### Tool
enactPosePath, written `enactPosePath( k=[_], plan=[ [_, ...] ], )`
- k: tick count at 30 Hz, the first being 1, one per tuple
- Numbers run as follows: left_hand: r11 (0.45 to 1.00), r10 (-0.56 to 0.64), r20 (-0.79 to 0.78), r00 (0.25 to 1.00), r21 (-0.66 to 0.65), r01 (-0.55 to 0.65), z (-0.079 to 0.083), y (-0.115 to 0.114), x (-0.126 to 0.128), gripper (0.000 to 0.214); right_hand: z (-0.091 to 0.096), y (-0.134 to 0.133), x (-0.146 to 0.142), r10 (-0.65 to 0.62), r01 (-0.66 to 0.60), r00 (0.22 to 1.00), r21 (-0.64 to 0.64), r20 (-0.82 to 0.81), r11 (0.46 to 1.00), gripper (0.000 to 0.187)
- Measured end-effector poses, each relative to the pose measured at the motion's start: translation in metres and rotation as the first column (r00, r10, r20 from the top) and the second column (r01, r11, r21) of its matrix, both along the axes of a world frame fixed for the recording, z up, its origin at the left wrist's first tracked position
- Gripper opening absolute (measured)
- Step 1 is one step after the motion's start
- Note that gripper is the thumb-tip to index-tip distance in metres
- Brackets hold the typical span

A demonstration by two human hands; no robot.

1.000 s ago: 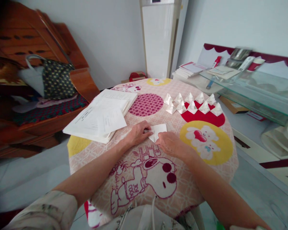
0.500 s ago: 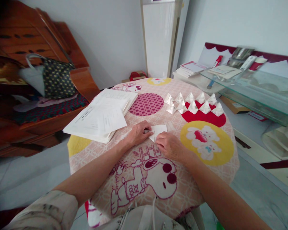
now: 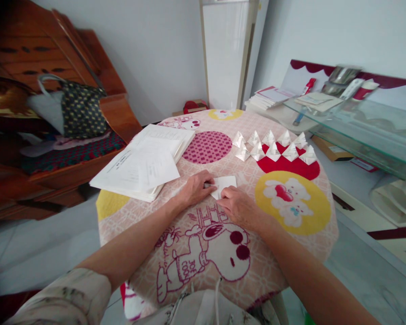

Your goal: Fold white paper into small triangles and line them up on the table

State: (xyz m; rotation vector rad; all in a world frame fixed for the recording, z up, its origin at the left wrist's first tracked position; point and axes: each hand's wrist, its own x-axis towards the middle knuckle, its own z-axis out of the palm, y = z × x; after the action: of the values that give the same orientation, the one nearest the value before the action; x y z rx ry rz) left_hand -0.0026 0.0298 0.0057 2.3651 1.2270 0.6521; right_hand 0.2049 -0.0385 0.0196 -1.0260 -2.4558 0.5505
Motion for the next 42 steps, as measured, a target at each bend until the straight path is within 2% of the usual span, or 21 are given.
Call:
enactPosePath(
  k=[8,13,20,28,42],
  plan=[
    [1.0,0.016,0.037,0.999,-0.005,-0.016,0.0003,-0.0001,0.0014,0.005,-0.0042,0.0,-0.004,-0.025,0.008,0.99,0.117,0.139,0.993,0.018],
    [0.998,0.059,0.071,0.996,-0.025,-0.057,0.0007,0.0015,0.0011,0.009,-0.0019,-0.0017,-0.0065,-0.035,0.015,0.987,0.123,0.159,0.992,0.017],
    [0.999,0.039,0.117,0.992,-0.035,-0.035,0.0004,0.0045,-0.0015,0.005,-0.0003,-0.0024,-0.0077,-0.037,0.017,0.982,0.109,0.188,0.994,0.019],
    [0.995,0.092,0.098,0.991,-0.048,-0.087,-0.0007,0.0051,0.0026,0.007,-0.0027,-0.0025,-0.0074,-0.044,0.022,0.982,0.119,0.183,0.993,0.018],
    [0.994,0.099,0.102,0.99,-0.046,-0.095,-0.0029,0.0045,0.0043,0.008,-0.0041,-0.0045,-0.0091,-0.068,0.033,0.973,0.157,0.222,0.987,0.02]
  ],
)
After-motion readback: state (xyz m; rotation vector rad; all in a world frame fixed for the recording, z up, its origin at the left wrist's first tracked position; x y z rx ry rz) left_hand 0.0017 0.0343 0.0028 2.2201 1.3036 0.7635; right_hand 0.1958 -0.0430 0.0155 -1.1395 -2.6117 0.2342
